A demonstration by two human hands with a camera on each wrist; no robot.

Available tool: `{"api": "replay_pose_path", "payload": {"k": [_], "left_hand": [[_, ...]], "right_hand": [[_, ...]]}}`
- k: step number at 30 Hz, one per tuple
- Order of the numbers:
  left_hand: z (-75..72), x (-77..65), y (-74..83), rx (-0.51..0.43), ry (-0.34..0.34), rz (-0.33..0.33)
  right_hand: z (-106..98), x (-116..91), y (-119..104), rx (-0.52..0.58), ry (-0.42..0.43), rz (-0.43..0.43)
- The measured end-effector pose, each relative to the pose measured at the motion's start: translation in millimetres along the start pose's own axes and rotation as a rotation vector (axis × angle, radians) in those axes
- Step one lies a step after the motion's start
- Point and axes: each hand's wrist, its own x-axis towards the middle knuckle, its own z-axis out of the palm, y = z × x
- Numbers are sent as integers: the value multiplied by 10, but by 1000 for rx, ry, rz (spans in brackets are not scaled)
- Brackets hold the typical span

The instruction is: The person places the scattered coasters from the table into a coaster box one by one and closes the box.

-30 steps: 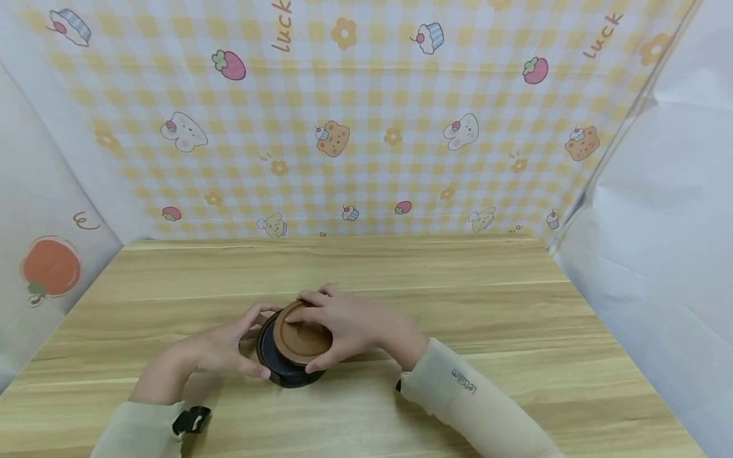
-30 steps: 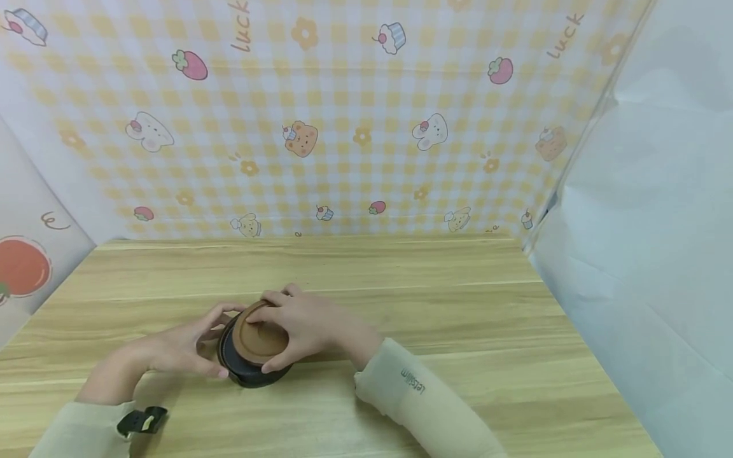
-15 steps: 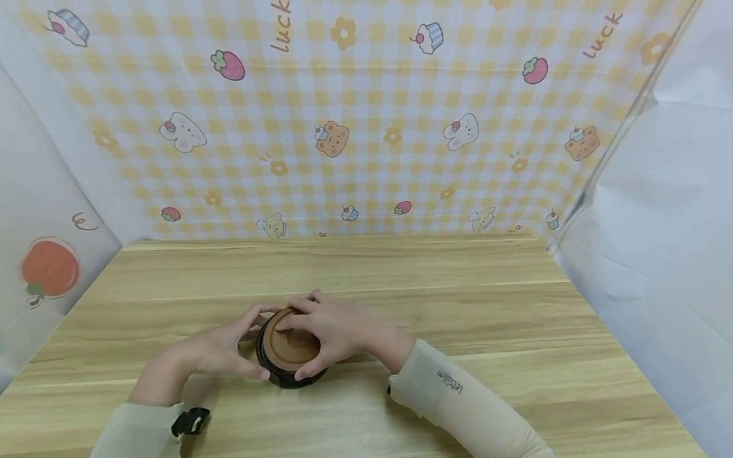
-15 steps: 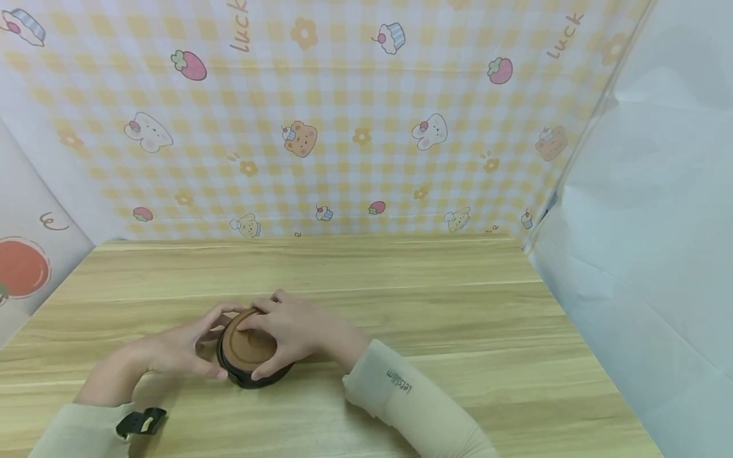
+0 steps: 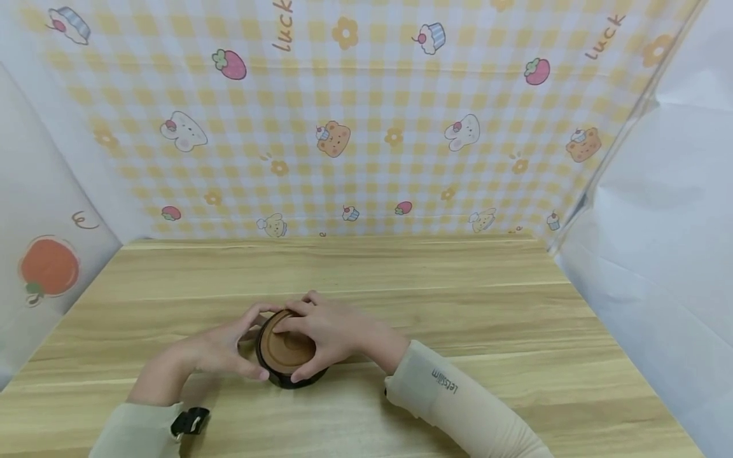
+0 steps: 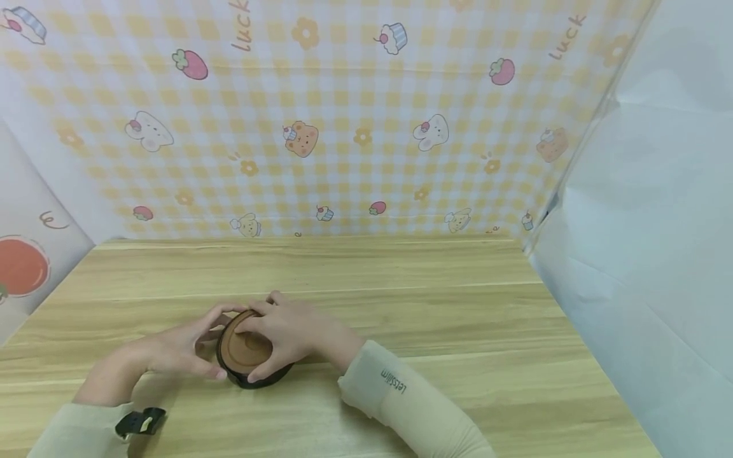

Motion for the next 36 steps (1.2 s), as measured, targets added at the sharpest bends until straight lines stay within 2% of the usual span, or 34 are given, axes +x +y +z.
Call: {"api": "replay_pose_path", "payload": {"k": [4,10,17,25,31,36], "left_hand": [[4,0,6,3,4,-22],[20,0,-4,9,7,-10],[23,6,21,22,23,-41],[17,17,12,35,24,-27],[43,-13,-10,76,55,-6],[84,-135,-69,175,140,-6]], "right_hand": [[21,12,-2,-8,16,-4],[35,12,-20,-25,-11,13],[46,-8,-26,-6,-19,32],[51,-77,1,47,-14,38],[57,-274,129,129,-25,81],[53,-650,362,212,-6,175]]}}
